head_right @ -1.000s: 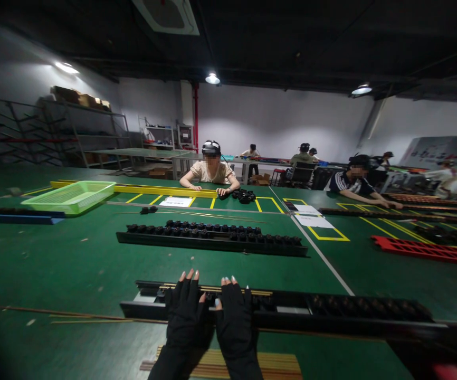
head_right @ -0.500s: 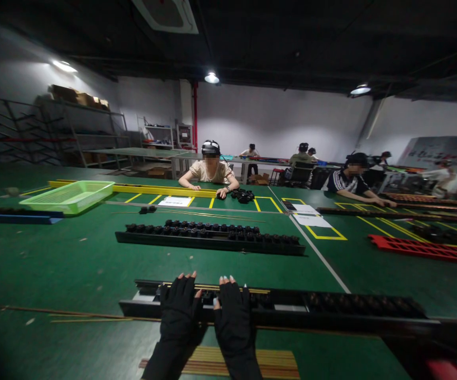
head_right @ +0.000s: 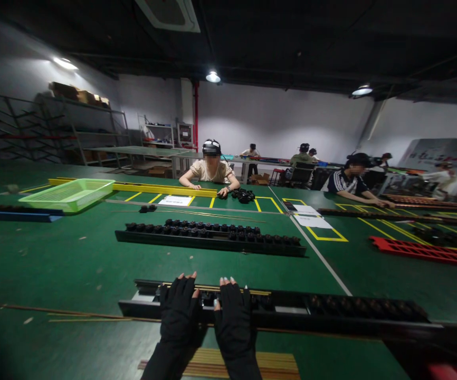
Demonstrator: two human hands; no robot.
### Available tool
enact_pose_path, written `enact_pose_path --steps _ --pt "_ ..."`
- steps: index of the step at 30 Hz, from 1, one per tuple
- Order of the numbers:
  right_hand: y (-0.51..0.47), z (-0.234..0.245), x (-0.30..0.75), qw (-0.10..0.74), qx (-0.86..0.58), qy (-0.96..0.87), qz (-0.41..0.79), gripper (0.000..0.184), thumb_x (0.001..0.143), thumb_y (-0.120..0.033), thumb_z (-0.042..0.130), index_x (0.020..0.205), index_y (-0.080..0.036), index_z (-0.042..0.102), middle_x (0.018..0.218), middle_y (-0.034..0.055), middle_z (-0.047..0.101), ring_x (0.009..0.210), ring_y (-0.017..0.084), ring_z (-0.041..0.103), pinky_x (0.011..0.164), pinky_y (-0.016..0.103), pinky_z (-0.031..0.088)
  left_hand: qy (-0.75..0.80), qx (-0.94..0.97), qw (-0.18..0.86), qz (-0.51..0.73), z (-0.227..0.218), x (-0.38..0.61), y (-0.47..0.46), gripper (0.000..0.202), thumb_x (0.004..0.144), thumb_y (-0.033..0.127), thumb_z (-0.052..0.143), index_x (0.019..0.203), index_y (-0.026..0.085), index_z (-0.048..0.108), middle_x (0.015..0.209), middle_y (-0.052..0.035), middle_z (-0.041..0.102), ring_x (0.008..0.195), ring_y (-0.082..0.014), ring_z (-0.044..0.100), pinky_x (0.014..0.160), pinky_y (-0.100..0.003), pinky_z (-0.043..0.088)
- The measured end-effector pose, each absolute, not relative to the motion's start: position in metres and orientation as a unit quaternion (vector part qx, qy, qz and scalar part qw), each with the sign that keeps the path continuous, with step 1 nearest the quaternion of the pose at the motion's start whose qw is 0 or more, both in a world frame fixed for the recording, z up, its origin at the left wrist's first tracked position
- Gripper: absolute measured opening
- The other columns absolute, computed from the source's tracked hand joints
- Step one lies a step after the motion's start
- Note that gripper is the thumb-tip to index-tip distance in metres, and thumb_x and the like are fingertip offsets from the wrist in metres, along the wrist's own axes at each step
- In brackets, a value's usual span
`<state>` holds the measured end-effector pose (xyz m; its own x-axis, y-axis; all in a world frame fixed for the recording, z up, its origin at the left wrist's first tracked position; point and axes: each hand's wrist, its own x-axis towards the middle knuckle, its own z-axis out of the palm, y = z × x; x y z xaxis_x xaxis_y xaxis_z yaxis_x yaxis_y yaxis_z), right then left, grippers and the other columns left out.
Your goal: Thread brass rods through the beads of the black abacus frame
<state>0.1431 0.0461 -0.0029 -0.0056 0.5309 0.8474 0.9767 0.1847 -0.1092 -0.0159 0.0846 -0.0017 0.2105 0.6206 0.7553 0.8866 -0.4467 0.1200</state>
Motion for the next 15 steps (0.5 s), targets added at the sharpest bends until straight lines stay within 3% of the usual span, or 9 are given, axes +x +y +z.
enact_pose_path --steps 8,12,15 --pt "0.046 -0.003 0.145 0.405 -0.571 -0.654 -0.286 0.056 0.095 -0.021 0.043 0.150 -0.022 0.034 0.128 0.0032 0.066 0.124 0.023 0.055 0.116 0.045 0.022 -0.524 -0.696 0.184 -0.454 0.008 -0.022 0.093 0.045 0.091 0.016 0.042 0.136 0.016 0.048 0.134 -0.0138 0.059 0.131 -0.0289 0.046 0.105 -0.050 0.033" --pt "0.047 -0.004 0.146 0.405 -0.568 -0.656 -0.287 0.052 0.095 -0.022 0.043 0.146 -0.020 0.041 0.129 0.0031 0.066 0.123 0.023 0.055 0.117 0.044 0.020 -0.533 -0.711 0.218 -0.404 0.007 -0.031 0.099 0.031 0.089 0.015 0.046 0.114 0.017 0.064 0.115 -0.0127 0.068 0.117 -0.0318 0.055 0.096 -0.051 0.037" --pt "0.048 -0.004 0.145 0.410 -0.569 -0.650 -0.292 0.057 0.095 -0.022 0.043 0.151 -0.022 0.033 0.128 0.0027 0.067 0.122 0.023 0.056 0.117 0.043 0.019 -0.523 -0.731 0.248 -0.361 0.004 -0.034 0.100 0.024 0.087 0.013 0.049 0.099 0.018 0.069 0.103 -0.0107 0.071 0.109 -0.0324 0.058 0.092 -0.050 0.039"
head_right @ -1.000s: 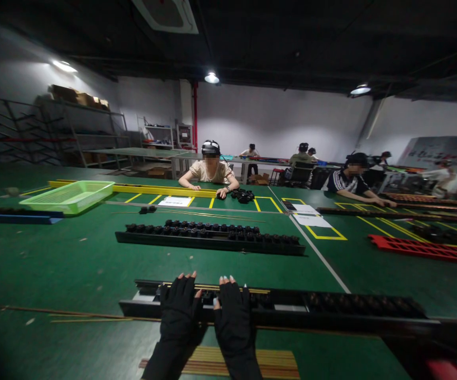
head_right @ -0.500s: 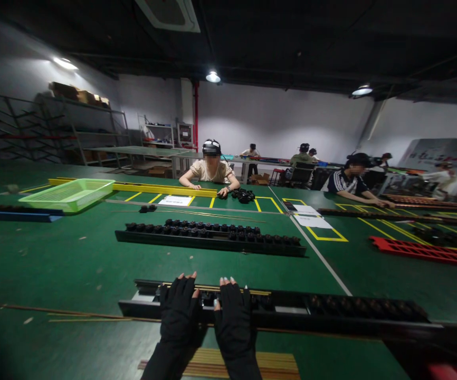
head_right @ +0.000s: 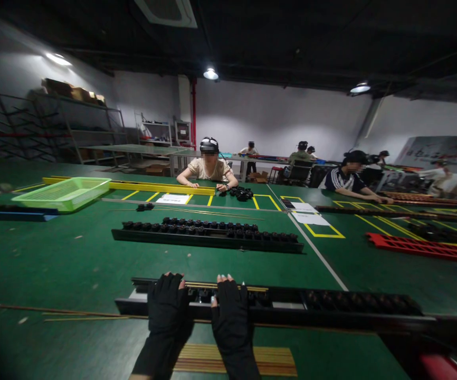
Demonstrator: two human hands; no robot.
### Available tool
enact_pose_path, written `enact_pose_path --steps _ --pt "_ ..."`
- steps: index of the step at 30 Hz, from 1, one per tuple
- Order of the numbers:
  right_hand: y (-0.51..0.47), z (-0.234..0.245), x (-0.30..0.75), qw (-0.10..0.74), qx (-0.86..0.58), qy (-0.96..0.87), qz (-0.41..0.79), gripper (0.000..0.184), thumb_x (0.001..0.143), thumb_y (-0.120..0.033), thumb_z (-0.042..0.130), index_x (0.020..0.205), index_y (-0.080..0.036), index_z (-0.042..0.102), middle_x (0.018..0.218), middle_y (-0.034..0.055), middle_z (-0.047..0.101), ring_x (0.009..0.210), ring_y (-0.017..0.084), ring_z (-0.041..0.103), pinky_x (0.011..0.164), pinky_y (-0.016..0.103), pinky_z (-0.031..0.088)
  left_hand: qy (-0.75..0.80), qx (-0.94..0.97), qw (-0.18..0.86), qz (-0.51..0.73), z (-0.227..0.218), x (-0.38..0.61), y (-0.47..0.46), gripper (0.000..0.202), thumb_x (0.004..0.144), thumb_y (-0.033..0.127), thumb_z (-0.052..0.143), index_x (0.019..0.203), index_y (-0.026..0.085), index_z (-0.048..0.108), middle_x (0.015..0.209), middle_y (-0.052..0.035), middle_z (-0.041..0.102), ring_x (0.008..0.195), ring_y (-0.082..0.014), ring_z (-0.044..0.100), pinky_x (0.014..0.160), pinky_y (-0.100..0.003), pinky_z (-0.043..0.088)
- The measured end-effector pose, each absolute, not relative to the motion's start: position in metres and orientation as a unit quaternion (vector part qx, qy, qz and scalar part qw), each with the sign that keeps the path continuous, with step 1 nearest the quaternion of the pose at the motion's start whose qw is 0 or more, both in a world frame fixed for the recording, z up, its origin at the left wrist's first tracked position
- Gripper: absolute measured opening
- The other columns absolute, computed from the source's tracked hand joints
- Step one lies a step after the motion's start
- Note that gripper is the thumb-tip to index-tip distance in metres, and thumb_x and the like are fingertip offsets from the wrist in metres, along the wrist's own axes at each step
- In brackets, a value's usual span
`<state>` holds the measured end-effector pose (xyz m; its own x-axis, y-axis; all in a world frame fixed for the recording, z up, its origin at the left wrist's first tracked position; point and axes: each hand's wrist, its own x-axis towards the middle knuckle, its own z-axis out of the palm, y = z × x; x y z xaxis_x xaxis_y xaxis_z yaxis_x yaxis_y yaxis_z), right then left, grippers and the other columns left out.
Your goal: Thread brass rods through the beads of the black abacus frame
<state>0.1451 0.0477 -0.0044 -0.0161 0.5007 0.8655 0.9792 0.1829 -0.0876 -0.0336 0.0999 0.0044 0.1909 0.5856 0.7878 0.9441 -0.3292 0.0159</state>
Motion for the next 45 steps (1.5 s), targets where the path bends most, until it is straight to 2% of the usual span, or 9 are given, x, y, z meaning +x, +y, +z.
enact_pose_path --steps 4,9,15,17,23,28,35,40,45 --pt "0.047 -0.004 0.145 0.405 -0.573 -0.652 -0.286 0.063 0.096 -0.024 0.042 0.155 -0.025 0.021 0.128 0.0025 0.066 0.123 0.022 0.056 0.117 0.043 0.019 -0.524 -0.727 0.268 -0.354 0.003 -0.034 0.100 0.027 0.087 0.014 0.049 0.105 0.019 0.069 0.106 -0.0109 0.071 0.109 -0.0315 0.058 0.093 -0.050 0.039" --pt "0.047 -0.003 0.146 0.403 -0.570 -0.656 -0.286 0.064 0.096 -0.025 0.043 0.155 -0.026 0.019 0.128 0.0017 0.066 0.122 0.023 0.057 0.117 0.044 0.020 -0.539 -0.712 0.221 -0.392 0.001 -0.033 0.103 0.030 0.090 0.018 0.046 0.113 0.018 0.065 0.111 -0.0130 0.070 0.113 -0.0323 0.058 0.095 -0.051 0.039" --pt "0.047 -0.005 0.145 0.400 -0.576 -0.655 -0.281 0.060 0.096 -0.025 0.041 0.154 -0.025 0.023 0.130 0.0032 0.065 0.125 0.022 0.055 0.117 0.044 0.020 -0.532 -0.701 0.154 -0.449 -0.001 -0.024 0.101 0.049 0.092 0.021 0.040 0.140 0.018 0.044 0.137 -0.0148 0.057 0.136 -0.0314 0.041 0.108 -0.055 0.030" --pt "0.046 -0.005 0.145 0.398 -0.576 -0.655 -0.284 0.061 0.096 -0.024 0.041 0.154 -0.025 0.022 0.130 0.0028 0.065 0.125 0.022 0.055 0.117 0.044 0.020 -0.508 -0.727 0.162 -0.432 -0.005 -0.023 0.100 0.049 0.091 0.019 0.042 0.140 0.020 0.045 0.135 -0.0135 0.059 0.133 -0.0303 0.045 0.108 -0.054 0.030" --pt "0.045 -0.004 0.145 0.390 -0.580 -0.657 -0.283 0.063 0.097 -0.025 0.042 0.155 -0.025 0.018 0.131 0.0023 0.064 0.125 0.022 0.055 0.117 0.045 0.020 -0.461 -0.764 0.246 -0.379 -0.013 -0.025 0.097 0.034 0.087 0.012 0.051 0.116 0.024 0.063 0.127 -0.0115 0.065 0.119 -0.0310 0.057 0.107 -0.057 0.030" --pt "0.045 -0.004 0.145 0.394 -0.577 -0.656 -0.287 0.064 0.097 -0.025 0.040 0.156 -0.026 0.016 0.130 0.0024 0.065 0.123 0.022 0.056 0.117 0.045 0.021 -0.462 -0.765 0.225 -0.388 -0.011 -0.024 0.097 0.037 0.087 0.014 0.050 0.121 0.025 0.061 0.129 -0.0108 0.064 0.122 -0.0315 0.055 0.107 -0.059 0.030" --pt "0.044 -0.001 0.145 0.394 -0.579 -0.660 -0.272 0.058 0.096 -0.023 0.041 0.153 -0.024 0.029 0.131 0.0026 0.064 0.126 0.023 0.054 0.117 0.044 0.021 -0.470 -0.757 0.134 -0.434 0.001 -0.005 0.088 0.050 0.092 0.013 0.040 0.142 0.017 0.040 0.141 -0.0109 0.054 0.138 -0.0256 0.040 0.106 -0.047 0.038" --pt "0.046 -0.003 0.146 0.400 -0.572 -0.652 -0.298 0.053 0.094 -0.021 0.044 0.148 -0.022 0.039 0.128 0.0017 0.067 0.123 0.022 0.055 0.117 0.043 0.019 -0.452 -0.783 0.175 -0.390 -0.003 0.001 0.084 0.046 0.092 0.016 0.045 0.137 0.022 0.045 0.132 -0.0070 0.062 0.123 -0.0260 0.054 0.106 -0.050 0.035" --pt "0.048 -0.004 0.146 0.404 -0.566 -0.653 -0.300 0.046 0.094 -0.022 0.045 0.139 -0.020 0.051 0.126 0.0020 0.067 0.122 0.022 0.056 0.118 0.042 0.018 -0.464 -0.781 0.168 -0.384 -0.003 0.002 0.083 0.047 0.091 0.016 0.045 0.137 0.022 0.046 0.128 -0.0100 0.064 0.121 -0.0265 0.055 0.107 -0.052 0.033"
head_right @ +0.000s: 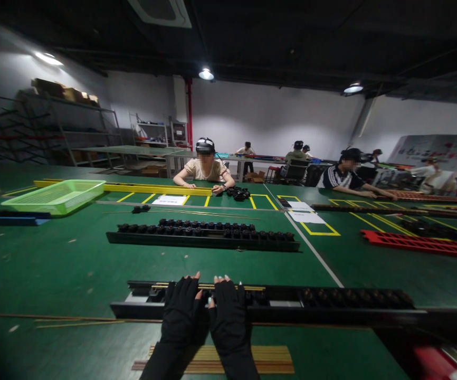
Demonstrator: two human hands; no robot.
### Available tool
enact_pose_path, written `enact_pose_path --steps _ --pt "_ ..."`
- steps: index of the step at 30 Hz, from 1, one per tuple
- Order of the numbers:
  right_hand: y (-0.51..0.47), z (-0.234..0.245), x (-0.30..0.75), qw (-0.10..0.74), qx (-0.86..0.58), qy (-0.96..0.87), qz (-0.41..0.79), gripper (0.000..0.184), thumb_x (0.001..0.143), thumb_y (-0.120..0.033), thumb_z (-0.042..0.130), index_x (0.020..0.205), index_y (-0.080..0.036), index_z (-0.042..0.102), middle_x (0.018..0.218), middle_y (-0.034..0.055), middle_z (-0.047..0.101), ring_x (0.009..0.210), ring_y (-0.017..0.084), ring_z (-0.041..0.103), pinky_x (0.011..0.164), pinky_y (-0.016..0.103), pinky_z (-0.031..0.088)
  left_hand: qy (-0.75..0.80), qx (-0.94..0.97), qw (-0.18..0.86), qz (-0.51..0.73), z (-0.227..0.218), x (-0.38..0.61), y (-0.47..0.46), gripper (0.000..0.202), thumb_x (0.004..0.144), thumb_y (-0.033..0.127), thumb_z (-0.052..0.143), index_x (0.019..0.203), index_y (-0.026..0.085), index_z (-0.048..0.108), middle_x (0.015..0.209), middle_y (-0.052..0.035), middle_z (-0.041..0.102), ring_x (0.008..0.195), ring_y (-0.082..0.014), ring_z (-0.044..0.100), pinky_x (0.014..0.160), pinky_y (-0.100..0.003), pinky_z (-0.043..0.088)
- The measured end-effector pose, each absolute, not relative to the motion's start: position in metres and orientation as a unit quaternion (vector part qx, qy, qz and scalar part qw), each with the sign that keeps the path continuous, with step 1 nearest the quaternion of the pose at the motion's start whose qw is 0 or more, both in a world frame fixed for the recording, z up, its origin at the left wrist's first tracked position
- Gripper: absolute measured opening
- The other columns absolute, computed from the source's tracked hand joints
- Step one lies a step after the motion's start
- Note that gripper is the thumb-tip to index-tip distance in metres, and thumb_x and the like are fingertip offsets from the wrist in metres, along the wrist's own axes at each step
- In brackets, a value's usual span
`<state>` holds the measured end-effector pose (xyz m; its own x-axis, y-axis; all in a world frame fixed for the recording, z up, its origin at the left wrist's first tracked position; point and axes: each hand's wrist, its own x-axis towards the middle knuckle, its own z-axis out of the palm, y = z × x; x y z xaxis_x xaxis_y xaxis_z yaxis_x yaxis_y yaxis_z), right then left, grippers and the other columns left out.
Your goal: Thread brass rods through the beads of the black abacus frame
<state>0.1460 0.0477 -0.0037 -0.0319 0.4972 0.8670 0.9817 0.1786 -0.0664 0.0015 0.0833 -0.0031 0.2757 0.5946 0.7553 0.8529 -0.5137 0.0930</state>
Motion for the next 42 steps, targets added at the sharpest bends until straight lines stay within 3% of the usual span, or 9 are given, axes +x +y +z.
enact_pose_path --steps 5,9,13,21,24,29,38,42 --pt "0.047 -0.003 0.145 0.398 -0.577 -0.650 -0.292 0.039 0.094 -0.022 0.043 0.128 -0.019 0.060 0.125 0.0022 0.068 0.122 0.021 0.056 0.118 0.042 0.016 -0.469 -0.777 0.155 -0.391 -0.002 0.006 0.081 0.050 0.089 0.015 0.044 0.138 0.023 0.046 0.133 -0.0106 0.061 0.126 -0.0277 0.052 0.107 -0.053 0.033" --pt "0.048 -0.002 0.146 0.391 -0.574 -0.652 -0.304 0.037 0.094 -0.022 0.041 0.123 -0.016 0.064 0.123 0.0030 0.069 0.119 0.022 0.056 0.119 0.041 0.014 -0.466 -0.770 0.150 -0.409 -0.001 0.016 0.080 0.051 0.089 0.017 0.043 0.141 0.015 0.043 0.139 -0.0145 0.056 0.135 -0.0283 0.043 0.109 -0.052 0.031" --pt "0.050 -0.002 0.149 0.383 -0.563 -0.653 -0.332 0.037 0.093 -0.020 0.039 0.116 -0.013 0.068 0.117 0.0032 0.072 0.113 0.022 0.059 0.120 0.040 0.011 -0.429 -0.789 0.174 -0.405 -0.001 0.021 0.079 0.050 0.091 0.019 0.044 0.140 0.015 0.045 0.134 -0.0127 0.060 0.129 -0.0260 0.048 0.109 -0.048 0.031" --pt "0.052 -0.004 0.146 0.401 -0.572 -0.643 -0.312 0.038 0.093 -0.019 0.039 0.117 -0.015 0.067 0.118 0.0033 0.071 0.116 0.021 0.058 0.119 0.040 0.016 -0.416 -0.812 0.166 -0.375 -0.001 0.015 0.076 0.039 0.089 0.022 0.050 0.127 0.026 0.059 0.137 -0.0068 0.059 0.122 -0.0276 0.053 0.109 -0.052 0.029" --pt "0.053 -0.008 0.146 0.400 -0.578 -0.643 -0.303 0.038 0.092 -0.018 0.039 0.119 -0.017 0.067 0.120 0.0033 0.070 0.118 0.021 0.057 0.119 0.042 0.015 -0.417 -0.807 0.173 -0.382 0.000 0.017 0.076 0.042 0.089 0.021 0.049 0.131 0.024 0.056 0.136 -0.0077 0.059 0.123 -0.0273 0.052 0.108 -0.051 0.029" --pt "0.055 -0.020 0.152 0.373 -0.573 -0.665 -0.301 0.043 0.090 -0.016 0.038 0.125 -0.018 0.064 0.126 0.0046 0.067 0.124 0.021 0.053 0.119 0.043 0.012 -0.417 -0.788 0.201 -0.406 0.001 0.027 0.076 0.050 0.091 0.019 0.043 0.141 0.011 0.043 0.137 -0.0132 0.058 0.131 -0.0251 0.046 0.108 -0.044 0.029" --pt "0.064 -0.045 0.157 0.339 -0.603 -0.665 -0.282 0.051 0.087 -0.014 0.037 0.131 -0.023 0.060 0.128 0.0054 0.065 0.124 0.022 0.051 0.117 0.045 0.016 -0.409 -0.803 0.175 -0.397 -0.005 0.034 0.076 0.054 0.088 0.017 0.050 0.141 0.022 0.046 0.130 -0.0069 0.064 0.121 -0.0229 0.054 0.110 -0.043 0.028" --pt "0.063 -0.041 0.155 0.344 -0.607 -0.653 -0.295 0.049 0.086 -0.012 0.035 0.125 -0.020 0.065 0.126 0.0072 0.066 0.122 0.023 0.052 0.118 0.046 0.014 -0.409 -0.798 0.179 -0.404 -0.006 0.036 0.074 0.053 0.088 0.017 0.048 0.141 0.022 0.047 0.128 -0.0075 0.064 0.120 -0.0236 0.054 0.109 -0.044 0.030"
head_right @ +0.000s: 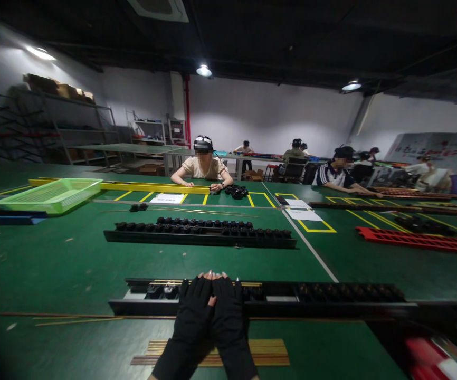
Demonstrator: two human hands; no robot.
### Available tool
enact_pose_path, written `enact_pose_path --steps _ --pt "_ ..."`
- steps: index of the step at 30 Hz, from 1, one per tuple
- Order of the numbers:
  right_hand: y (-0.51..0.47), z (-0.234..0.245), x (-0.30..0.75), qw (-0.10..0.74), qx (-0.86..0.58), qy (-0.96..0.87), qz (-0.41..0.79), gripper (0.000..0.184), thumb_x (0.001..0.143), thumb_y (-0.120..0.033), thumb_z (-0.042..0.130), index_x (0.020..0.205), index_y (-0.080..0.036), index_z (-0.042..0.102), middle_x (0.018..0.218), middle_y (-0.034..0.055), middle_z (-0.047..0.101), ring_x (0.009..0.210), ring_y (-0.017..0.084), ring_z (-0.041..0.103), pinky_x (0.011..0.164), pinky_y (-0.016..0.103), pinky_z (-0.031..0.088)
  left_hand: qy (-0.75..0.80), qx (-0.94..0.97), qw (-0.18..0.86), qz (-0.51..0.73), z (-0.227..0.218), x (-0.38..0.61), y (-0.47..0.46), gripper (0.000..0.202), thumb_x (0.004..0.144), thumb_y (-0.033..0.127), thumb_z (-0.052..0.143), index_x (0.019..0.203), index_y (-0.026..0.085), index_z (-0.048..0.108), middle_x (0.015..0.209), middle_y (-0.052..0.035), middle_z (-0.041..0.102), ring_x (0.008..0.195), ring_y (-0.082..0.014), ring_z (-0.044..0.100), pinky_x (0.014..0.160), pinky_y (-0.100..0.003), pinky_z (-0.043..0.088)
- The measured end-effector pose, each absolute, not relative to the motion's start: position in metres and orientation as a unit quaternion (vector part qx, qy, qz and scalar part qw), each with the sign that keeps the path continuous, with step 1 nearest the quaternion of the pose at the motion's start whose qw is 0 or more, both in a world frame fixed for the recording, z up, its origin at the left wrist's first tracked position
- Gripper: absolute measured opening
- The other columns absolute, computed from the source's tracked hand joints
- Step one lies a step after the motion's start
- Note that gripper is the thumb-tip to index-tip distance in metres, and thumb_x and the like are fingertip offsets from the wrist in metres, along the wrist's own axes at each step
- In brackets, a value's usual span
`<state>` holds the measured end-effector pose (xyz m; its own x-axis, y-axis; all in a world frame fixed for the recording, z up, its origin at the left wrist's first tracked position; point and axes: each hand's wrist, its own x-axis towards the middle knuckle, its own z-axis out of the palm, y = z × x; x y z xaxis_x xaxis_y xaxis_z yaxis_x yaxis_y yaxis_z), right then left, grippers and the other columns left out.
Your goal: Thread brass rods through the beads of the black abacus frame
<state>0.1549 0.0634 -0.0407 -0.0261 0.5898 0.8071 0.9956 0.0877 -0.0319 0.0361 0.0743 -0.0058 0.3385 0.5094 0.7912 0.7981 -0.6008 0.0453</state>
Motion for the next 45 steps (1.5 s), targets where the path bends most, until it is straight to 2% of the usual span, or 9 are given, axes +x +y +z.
enact_pose_path --steps 5,10,14,17,25,31,36,40,45 --pt "0.060 -0.033 0.151 0.332 -0.606 -0.648 -0.321 0.050 0.085 -0.008 0.035 0.120 -0.018 0.068 0.122 0.0068 0.069 0.119 0.023 0.054 0.118 0.046 0.014 -0.411 -0.792 0.168 -0.419 -0.010 0.040 0.075 0.050 0.089 0.018 0.048 0.138 0.023 0.050 0.129 -0.0063 0.064 0.123 -0.0239 0.052 0.109 -0.044 0.030" --pt "0.054 -0.024 0.152 0.311 -0.615 -0.655 -0.311 0.052 0.086 -0.009 0.035 0.129 -0.019 0.062 0.132 0.0076 0.063 0.128 0.023 0.048 0.117 0.047 0.017 -0.408 -0.794 0.176 -0.415 -0.011 0.037 0.078 0.051 0.088 0.020 0.049 0.139 0.021 0.048 0.128 -0.0076 0.065 0.121 -0.0235 0.055 0.111 -0.044 0.027" --pt "0.049 -0.012 0.160 0.304 -0.663 -0.634 -0.258 0.051 0.094 -0.029 0.037 0.142 -0.017 0.049 0.144 0.0124 0.052 0.139 0.027 0.037 0.116 0.052 0.016 -0.413 -0.788 0.165 -0.426 -0.006 0.037 0.073 0.051 0.089 0.018 0.048 0.140 0.020 0.046 0.130 -0.0078 0.063 0.123 -0.0228 0.053 0.110 -0.044 0.030" --pt "0.049 -0.009 0.167 0.332 -0.649 -0.628 -0.273 0.047 0.097 -0.038 0.037 0.134 -0.017 0.058 0.135 0.0110 0.061 0.131 0.028 0.047 0.117 0.053 0.013 -0.417 -0.786 0.154 -0.430 -0.004 0.039 0.070 0.050 0.090 0.018 0.048 0.139 0.022 0.047 0.132 -0.0074 0.062 0.124 -0.0238 0.053 0.109 -0.047 0.031" --pt "0.052 -0.010 0.165 0.373 -0.631 -0.616 -0.289 0.043 0.100 -0.031 0.032 0.120 -0.017 0.068 0.122 0.0066 0.069 0.119 0.025 0.057 0.115 0.046 0.020 -0.410 -0.803 0.151 -0.406 -0.004 0.036 0.069 0.051 0.087 0.020 0.052 0.138 0.021 0.049 0.138 -0.0094 0.058 0.128 -0.0257 0.050 0.109 -0.050 0.031" --pt "0.050 -0.011 0.171 0.348 -0.624 -0.631 -0.303 0.040 0.098 -0.028 0.036 0.123 -0.017 0.065 0.125 0.0076 0.068 0.121 0.025 0.056 0.115 0.048 0.018 -0.407 -0.802 0.152 -0.410 -0.002 0.034 0.068 0.053 0.088 0.018 0.049 0.141 0.019 0.044 0.137 -0.0086 0.058 0.128 -0.0242 0.050 0.107 -0.049 0.034" --pt "0.046 -0.006 0.189 0.300 -0.671 -0.597 -0.321 0.044 0.098 -0.029 0.033 0.130 -0.014 0.059 0.133 0.0137 0.062 0.131 0.029 0.048 0.113 0.056 0.016 -0.406 -0.806 0.158 -0.401 0.001 0.033 0.067 0.053 0.089 0.020 0.051 0.141 0.021 0.044 0.137 -0.0079 0.058 0.127 -0.0245 0.050 0.108 -0.049 0.033" --pt "0.046 -0.007 0.201 0.290 -0.663 -0.605 -0.331 0.042 0.099 -0.027 0.033 0.125 -0.012 0.062 0.127 0.0125 0.066 0.123 0.027 0.054 0.111 0.050 0.023 -0.409 -0.801 0.168 -0.404 0.001 0.035 0.066 0.054 0.089 0.020 0.052 0.142 0.019 0.043 0.135 -0.0084 0.060 0.126 -0.0249 0.052 0.108 -0.048 0.034" --pt "0.049 -0.012 0.203 0.304 -0.659 -0.601 -0.334 0.041 0.100 -0.027 0.032 0.123 -0.014 0.064 0.125 0.0114 0.068 0.121 0.025 0.056 0.109 0.048 0.025 -0.417 -0.794 0.160 -0.412 -0.001 0.036 0.068 0.056 0.089 0.019 0.052 0.143 0.023 0.041 0.134 -0.0080 0.061 0.125 -0.0247 0.053 0.108 -0.049 0.034"
